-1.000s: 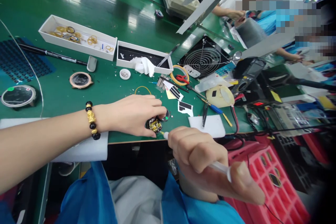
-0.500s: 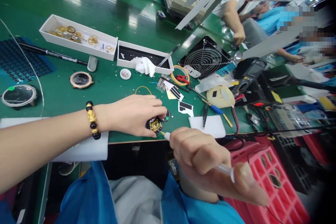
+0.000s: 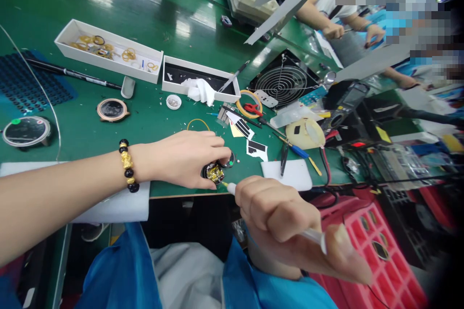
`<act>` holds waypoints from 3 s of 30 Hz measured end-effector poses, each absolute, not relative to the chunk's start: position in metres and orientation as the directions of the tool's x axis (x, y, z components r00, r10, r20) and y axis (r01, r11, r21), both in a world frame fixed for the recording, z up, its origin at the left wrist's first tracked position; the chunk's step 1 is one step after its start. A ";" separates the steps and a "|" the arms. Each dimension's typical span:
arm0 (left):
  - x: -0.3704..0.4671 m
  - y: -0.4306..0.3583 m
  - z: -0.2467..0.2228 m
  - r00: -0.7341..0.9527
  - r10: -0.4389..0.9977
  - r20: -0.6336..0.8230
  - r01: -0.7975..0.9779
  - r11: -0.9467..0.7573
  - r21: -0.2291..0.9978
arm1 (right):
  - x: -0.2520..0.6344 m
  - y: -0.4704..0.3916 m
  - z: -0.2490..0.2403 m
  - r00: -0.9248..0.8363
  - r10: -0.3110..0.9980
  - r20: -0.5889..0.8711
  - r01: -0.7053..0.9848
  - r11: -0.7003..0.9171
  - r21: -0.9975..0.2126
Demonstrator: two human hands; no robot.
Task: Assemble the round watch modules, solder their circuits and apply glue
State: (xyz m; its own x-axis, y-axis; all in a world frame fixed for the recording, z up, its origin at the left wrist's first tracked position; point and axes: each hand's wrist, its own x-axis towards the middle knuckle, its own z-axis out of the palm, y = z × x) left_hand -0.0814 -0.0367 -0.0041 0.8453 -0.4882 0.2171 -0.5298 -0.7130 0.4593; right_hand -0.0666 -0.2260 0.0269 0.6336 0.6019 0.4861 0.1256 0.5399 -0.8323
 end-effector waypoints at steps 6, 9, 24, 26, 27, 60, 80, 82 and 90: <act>-0.081 -0.037 -0.004 0.847 -0.482 0.223 -0.527 -0.711 0.465 | -0.067 -0.226 0.027 0.643 0.599 0.477 0.122 0.535 -0.836; -0.081 -0.037 -0.004 0.848 -0.482 0.222 -0.526 -0.711 0.466 | -0.067 -0.226 0.028 0.639 0.602 0.479 0.131 0.528 -0.839; -0.081 -0.037 -0.004 0.846 -0.486 0.221 -0.529 -0.706 0.471 | -0.059 -0.228 0.029 0.620 0.631 0.468 0.088 0.536 -0.840; -0.081 -0.037 -0.003 0.847 -0.485 0.217 -0.526 -0.708 0.472 | -0.057 -0.228 0.029 0.611 0.633 0.476 0.071 0.555 -0.829; -0.081 -0.037 -0.003 0.847 -0.486 0.215 -0.526 -0.707 0.473 | -0.056 -0.228 0.029 0.608 0.633 0.480 0.066 0.562 -0.825; -0.080 -0.037 -0.002 0.846 -0.494 0.202 -0.524 -0.698 0.489 | -0.041 -0.235 0.028 0.587 0.681 0.437 -0.009 0.546 -0.838; -0.080 -0.036 -0.003 0.847 -0.493 0.199 -0.522 -0.699 0.488 | -0.033 -0.238 0.026 0.618 0.684 0.388 -0.028 0.512 -0.858; -0.080 -0.037 -0.002 0.848 -0.492 0.197 -0.520 -0.700 0.489 | -0.033 -0.236 0.026 0.588 0.691 0.420 -0.043 0.545 -0.837; -0.080 -0.037 -0.003 0.850 -0.490 0.194 -0.517 -0.706 0.485 | -0.030 -0.238 0.028 0.578 0.715 0.392 -0.027 0.497 -0.867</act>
